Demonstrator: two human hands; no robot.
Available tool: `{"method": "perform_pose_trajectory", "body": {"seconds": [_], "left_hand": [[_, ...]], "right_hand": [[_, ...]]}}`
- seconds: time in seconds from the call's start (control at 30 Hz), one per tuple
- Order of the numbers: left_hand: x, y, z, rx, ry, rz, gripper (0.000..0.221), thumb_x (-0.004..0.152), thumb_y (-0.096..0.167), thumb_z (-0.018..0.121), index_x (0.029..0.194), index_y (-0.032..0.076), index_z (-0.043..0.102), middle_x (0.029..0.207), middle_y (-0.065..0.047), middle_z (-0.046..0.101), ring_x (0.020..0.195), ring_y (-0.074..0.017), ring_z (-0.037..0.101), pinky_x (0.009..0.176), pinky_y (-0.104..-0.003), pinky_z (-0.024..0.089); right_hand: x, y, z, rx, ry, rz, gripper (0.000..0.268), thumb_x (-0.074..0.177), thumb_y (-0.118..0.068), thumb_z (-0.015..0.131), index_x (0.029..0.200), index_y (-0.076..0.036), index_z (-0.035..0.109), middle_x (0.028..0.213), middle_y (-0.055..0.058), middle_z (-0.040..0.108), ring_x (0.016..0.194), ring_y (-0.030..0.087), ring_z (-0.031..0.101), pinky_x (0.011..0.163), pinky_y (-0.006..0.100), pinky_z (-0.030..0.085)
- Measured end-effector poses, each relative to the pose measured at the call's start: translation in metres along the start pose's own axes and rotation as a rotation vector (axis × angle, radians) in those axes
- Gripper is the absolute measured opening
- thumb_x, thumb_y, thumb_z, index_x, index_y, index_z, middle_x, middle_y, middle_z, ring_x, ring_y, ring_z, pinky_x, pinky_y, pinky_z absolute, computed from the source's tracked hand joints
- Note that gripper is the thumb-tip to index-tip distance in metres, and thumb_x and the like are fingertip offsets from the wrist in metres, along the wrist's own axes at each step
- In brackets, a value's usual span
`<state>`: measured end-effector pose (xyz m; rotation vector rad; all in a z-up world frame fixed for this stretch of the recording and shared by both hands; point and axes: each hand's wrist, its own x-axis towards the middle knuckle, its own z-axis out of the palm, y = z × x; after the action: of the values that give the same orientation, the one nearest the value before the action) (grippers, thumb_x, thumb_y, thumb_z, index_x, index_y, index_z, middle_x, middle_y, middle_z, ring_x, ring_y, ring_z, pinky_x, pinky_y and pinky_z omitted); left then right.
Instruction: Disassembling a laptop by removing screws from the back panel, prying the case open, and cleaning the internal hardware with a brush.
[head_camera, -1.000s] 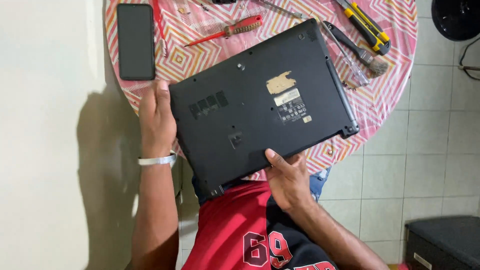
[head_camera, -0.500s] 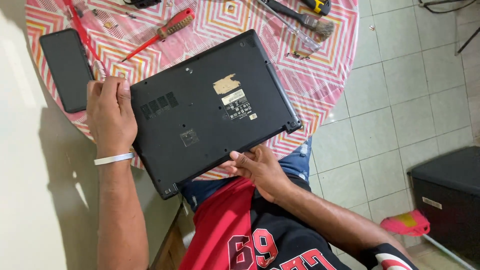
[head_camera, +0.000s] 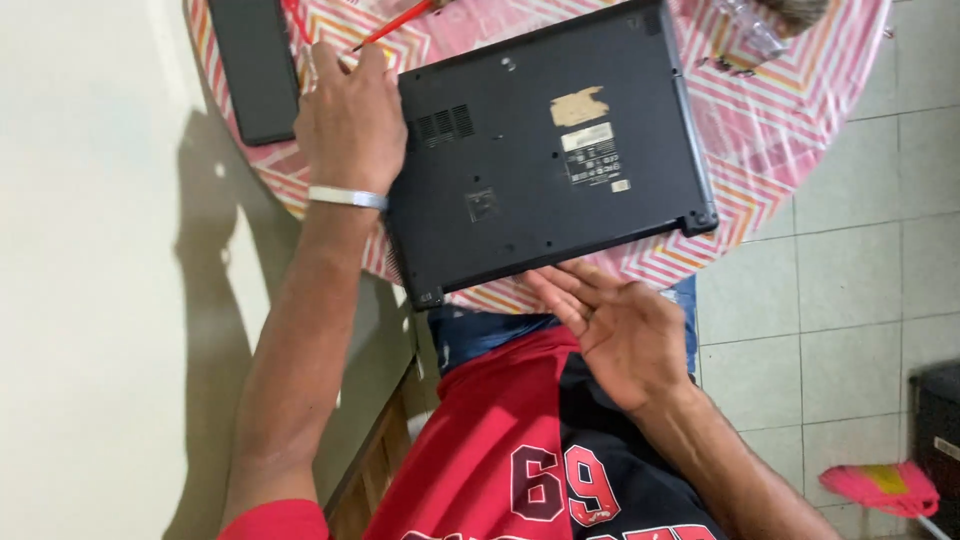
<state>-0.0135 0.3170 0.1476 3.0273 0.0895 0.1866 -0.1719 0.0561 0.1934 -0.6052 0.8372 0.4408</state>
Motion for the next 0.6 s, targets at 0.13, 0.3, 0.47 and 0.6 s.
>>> {"method": "perform_pose_trajectory", "body": {"seconds": [0.13,0.3,0.47,0.6], "left_hand": [[0.001,-0.003,0.016,0.052,0.027,-0.045,0.021,0.103,0.029,0.068,0.118,0.015,0.064,0.115,-0.021,0.052,0.07,-0.0473,0.07,0.051,-0.054,0.058],[-0.003,-0.001,0.009,0.001,0.103,-0.046,0.022,0.099,0.03,0.074,0.115,0.017,0.066,0.121,-0.015,0.055,0.068,-0.0365,0.07,0.046,-0.049,0.059],[-0.036,-0.003,-0.027,-0.229,0.054,-0.119,0.039,0.095,0.03,0.081,0.117,0.012,0.054,0.111,-0.015,0.053,0.092,-0.0403,0.063,0.065,-0.053,0.055],[-0.121,0.006,-0.061,-0.409,-0.299,-0.298,0.103,0.089,0.057,0.075,0.155,-0.008,0.029,0.119,-0.021,0.058,0.118,-0.042,0.052,0.089,-0.056,0.048]], "right_hand": [[-0.01,0.005,0.003,-0.079,0.037,0.014,0.064,0.076,-0.006,0.036,0.133,0.02,0.048,0.145,0.042,0.054,0.141,0.052,0.053,0.121,0.046,0.043],[-0.006,-0.008,-0.034,-0.664,-0.256,-0.279,0.057,0.087,-0.002,0.054,0.143,0.012,0.05,0.131,0.033,0.067,0.118,0.045,0.07,0.099,0.046,0.059],[0.009,-0.072,-0.036,-1.561,-0.075,-1.14,0.061,0.088,-0.007,0.071,0.144,0.007,0.052,0.125,0.023,0.056,0.117,0.033,0.054,0.097,0.046,0.052],[0.038,-0.113,-0.03,-1.876,-0.056,-0.907,0.118,0.076,-0.028,0.089,0.163,0.001,0.016,0.166,0.029,0.023,0.153,0.047,0.021,0.112,0.064,0.039]]}}
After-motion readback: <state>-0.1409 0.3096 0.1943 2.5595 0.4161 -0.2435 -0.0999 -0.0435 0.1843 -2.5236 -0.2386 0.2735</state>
